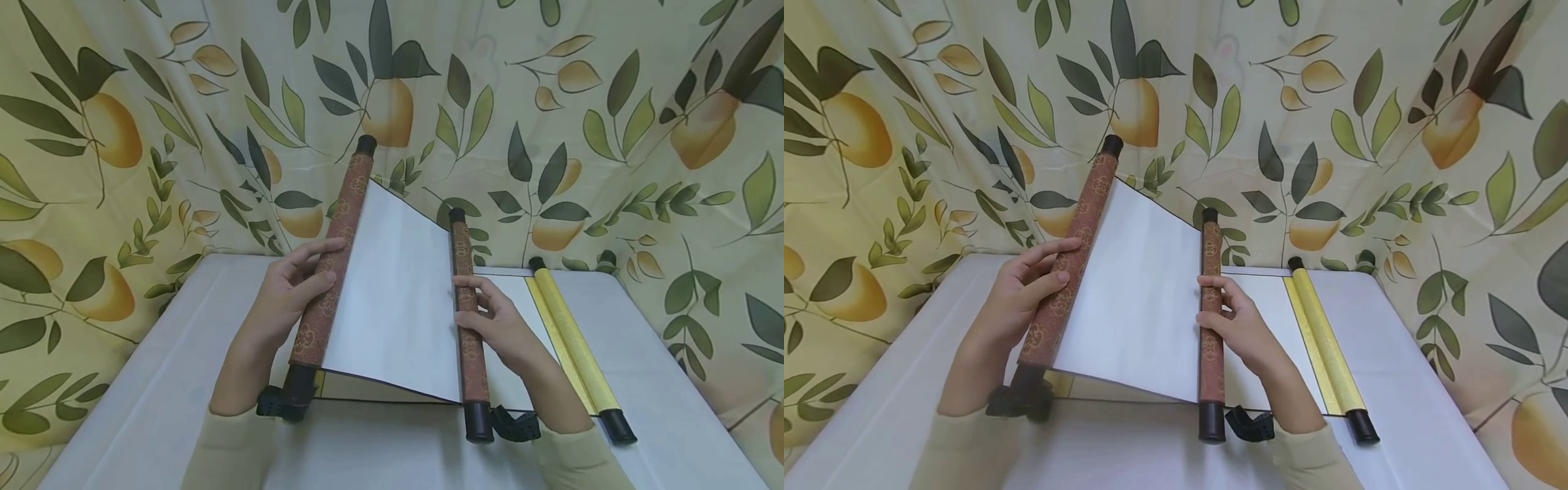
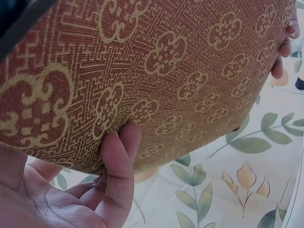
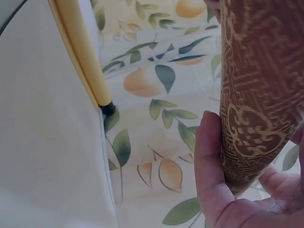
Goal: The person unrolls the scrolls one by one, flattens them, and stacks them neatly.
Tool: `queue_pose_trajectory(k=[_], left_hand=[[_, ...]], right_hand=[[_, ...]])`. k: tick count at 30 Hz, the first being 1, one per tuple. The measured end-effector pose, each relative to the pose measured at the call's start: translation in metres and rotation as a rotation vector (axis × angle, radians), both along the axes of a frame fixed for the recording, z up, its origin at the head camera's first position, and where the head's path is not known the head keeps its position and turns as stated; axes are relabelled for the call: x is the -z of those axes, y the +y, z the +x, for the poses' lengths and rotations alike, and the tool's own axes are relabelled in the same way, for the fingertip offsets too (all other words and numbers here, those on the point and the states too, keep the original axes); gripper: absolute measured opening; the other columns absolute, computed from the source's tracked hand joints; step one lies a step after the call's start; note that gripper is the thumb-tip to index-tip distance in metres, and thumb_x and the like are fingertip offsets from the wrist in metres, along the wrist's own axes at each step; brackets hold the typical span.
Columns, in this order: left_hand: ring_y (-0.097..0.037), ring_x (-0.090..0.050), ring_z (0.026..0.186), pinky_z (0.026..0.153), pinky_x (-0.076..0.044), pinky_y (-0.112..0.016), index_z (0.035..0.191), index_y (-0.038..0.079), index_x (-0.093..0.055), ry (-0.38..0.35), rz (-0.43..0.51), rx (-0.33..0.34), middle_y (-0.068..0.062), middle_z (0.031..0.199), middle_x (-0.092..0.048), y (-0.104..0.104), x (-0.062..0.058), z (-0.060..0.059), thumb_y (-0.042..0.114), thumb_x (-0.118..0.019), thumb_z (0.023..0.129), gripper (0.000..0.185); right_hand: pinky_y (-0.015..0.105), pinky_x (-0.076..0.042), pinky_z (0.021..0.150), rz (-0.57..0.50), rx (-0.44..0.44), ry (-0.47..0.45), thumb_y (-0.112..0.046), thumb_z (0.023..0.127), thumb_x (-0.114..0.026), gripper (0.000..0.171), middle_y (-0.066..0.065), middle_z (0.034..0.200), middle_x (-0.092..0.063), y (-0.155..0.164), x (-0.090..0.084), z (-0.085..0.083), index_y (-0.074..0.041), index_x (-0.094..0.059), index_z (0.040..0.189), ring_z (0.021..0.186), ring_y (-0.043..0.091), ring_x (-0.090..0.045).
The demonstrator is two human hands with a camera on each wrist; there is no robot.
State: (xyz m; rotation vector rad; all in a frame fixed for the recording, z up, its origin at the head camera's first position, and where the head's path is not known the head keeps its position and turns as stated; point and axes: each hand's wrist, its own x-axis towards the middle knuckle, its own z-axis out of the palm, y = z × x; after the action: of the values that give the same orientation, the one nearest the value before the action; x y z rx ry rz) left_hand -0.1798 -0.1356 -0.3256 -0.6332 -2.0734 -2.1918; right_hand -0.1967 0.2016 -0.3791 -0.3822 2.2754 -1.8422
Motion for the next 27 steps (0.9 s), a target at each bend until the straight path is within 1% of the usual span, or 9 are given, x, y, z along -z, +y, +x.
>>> queue_pose_trajectory(k=[5, 10, 16, 19, 22, 25, 27], left_hand=[[-0.026, -0.062, 0.105, 0.081, -0.056, -0.033, 0.138, 0.010, -0.058, 0.011, 0.006, -0.008, -0.019, 0.132, -0.057, -0.0029, -0.0012, 0.0004, 0.006, -0.061, 0.097, 0.042], [-0.025, -0.062, 0.104, 0.081, -0.056, -0.032, 0.138, 0.010, -0.058, 0.018, 0.007, -0.006, -0.018, 0.132, -0.057, -0.0040, -0.0016, 0.0000, 0.007, -0.060, 0.097, 0.041], [-0.025, -0.063, 0.104, 0.081, -0.057, -0.033, 0.138, 0.009, -0.058, 0.017, 0.009, -0.009, -0.021, 0.130, -0.056, -0.0058, -0.0008, -0.0005, 0.007, -0.060, 0.098, 0.040], [-0.026, -0.063, 0.103, 0.080, -0.057, -0.033, 0.137, 0.009, -0.058, 0.015, 0.011, -0.010, -0.020, 0.129, -0.057, -0.0063, -0.0010, -0.0001, 0.007, -0.060, 0.098, 0.040], [-0.025, -0.063, 0.102, 0.080, -0.057, -0.033, 0.137, 0.009, -0.058, 0.023, 0.012, -0.012, -0.021, 0.128, -0.058, -0.0070, -0.0019, -0.0001, 0.007, -0.060, 0.098, 0.039], [-0.025, -0.064, 0.101, 0.079, -0.057, -0.033, 0.137, 0.010, -0.059, 0.027, 0.020, -0.014, -0.021, 0.127, -0.058, -0.0079, -0.0029, 0.0003, 0.007, -0.060, 0.098, 0.039], [-0.025, -0.064, 0.101, 0.078, -0.058, -0.033, 0.137, 0.010, -0.059, 0.020, 0.024, -0.015, -0.020, 0.128, -0.058, -0.0085, -0.0038, 0.0010, 0.007, -0.060, 0.098, 0.040]], right_hand=[[0.033, -0.054, 0.082, 0.000, 0.004, -0.003, -0.004, 0.097, -0.055, 0.056, 0.024, 0.138, -0.039, 0.0005, 0.0001, -0.0006, -0.015, -0.037, 0.149, 0.110, 0.032, -0.052], [0.033, -0.053, 0.081, 0.014, 0.008, 0.001, -0.005, 0.095, -0.059, 0.059, 0.023, 0.137, -0.040, 0.0010, 0.0006, -0.0008, -0.017, -0.037, 0.149, 0.107, 0.030, -0.051], [0.034, -0.052, 0.083, 0.015, 0.014, 0.004, -0.004, 0.097, -0.056, 0.058, 0.023, 0.144, -0.035, 0.0012, 0.0003, -0.0009, -0.016, -0.036, 0.150, 0.112, 0.033, -0.049], [0.034, -0.052, 0.084, 0.013, 0.010, 0.006, -0.005, 0.096, -0.058, 0.058, 0.022, 0.146, -0.034, 0.0013, 0.0002, -0.0006, -0.016, -0.037, 0.149, 0.114, 0.033, -0.047], [0.033, -0.052, 0.081, 0.016, 0.003, 0.012, -0.004, 0.095, -0.059, 0.059, 0.022, 0.143, -0.035, 0.0013, -0.0002, -0.0005, -0.015, -0.036, 0.149, 0.109, 0.031, -0.048], [0.032, -0.053, 0.076, 0.018, 0.004, 0.013, -0.002, 0.095, -0.055, 0.059, 0.023, 0.139, -0.039, 0.0009, -0.0006, -0.0005, -0.015, -0.036, 0.149, 0.101, 0.029, -0.052], [0.032, -0.053, 0.075, 0.020, 0.004, 0.011, -0.003, 0.096, -0.054, 0.058, 0.024, 0.137, -0.040, 0.0007, -0.0007, -0.0006, -0.014, -0.035, 0.150, 0.099, 0.028, -0.054]])
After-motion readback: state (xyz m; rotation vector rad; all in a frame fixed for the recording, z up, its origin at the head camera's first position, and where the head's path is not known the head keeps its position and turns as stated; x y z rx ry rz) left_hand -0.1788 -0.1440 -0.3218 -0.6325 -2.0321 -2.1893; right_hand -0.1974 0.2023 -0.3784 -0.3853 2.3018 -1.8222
